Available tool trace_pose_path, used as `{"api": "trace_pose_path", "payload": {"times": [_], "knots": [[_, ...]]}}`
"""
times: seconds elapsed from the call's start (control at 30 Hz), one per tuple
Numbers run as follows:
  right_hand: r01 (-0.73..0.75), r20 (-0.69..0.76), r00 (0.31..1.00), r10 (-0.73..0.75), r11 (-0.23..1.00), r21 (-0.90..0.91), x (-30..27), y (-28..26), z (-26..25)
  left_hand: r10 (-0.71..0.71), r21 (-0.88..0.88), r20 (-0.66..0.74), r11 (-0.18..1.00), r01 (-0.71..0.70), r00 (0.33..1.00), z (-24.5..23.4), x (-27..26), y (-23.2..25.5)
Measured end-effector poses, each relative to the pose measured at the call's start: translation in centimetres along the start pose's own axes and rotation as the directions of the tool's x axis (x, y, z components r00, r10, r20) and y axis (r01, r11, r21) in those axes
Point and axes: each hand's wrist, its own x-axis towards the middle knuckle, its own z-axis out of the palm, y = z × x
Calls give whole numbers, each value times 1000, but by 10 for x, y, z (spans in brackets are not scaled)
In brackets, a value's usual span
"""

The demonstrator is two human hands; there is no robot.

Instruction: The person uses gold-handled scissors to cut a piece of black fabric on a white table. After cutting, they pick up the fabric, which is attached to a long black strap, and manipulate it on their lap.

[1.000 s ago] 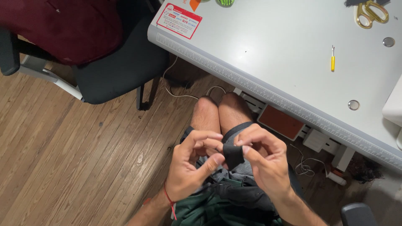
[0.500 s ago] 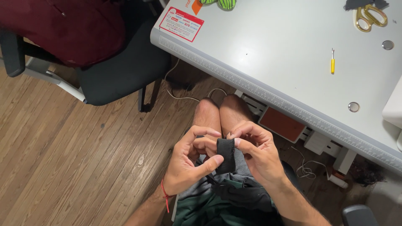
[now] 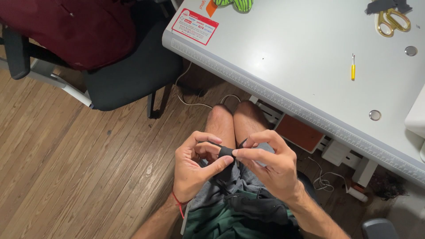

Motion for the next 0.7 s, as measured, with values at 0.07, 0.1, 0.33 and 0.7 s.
{"api": "trace_pose_path", "payload": {"times": [0.07,0.1,0.33,0.7], "knots": [[47,2,999,-47,999,2,5,-4,-1,1,-18,20,1000,-1,1000,-2,0,1],[94,5,996,-94,996,4,8,-6,-1,4,-37,40,999,-2,999,-3,0,1],[21,-42,999,-20,999,32,-1,1,6,-36,-202,73,978,50,997,-1,-3,-12],[-231,-2,972,236,955,183,-12,18,-33,-51,-592,73,802,84,996,-7,-5,-30]]}}
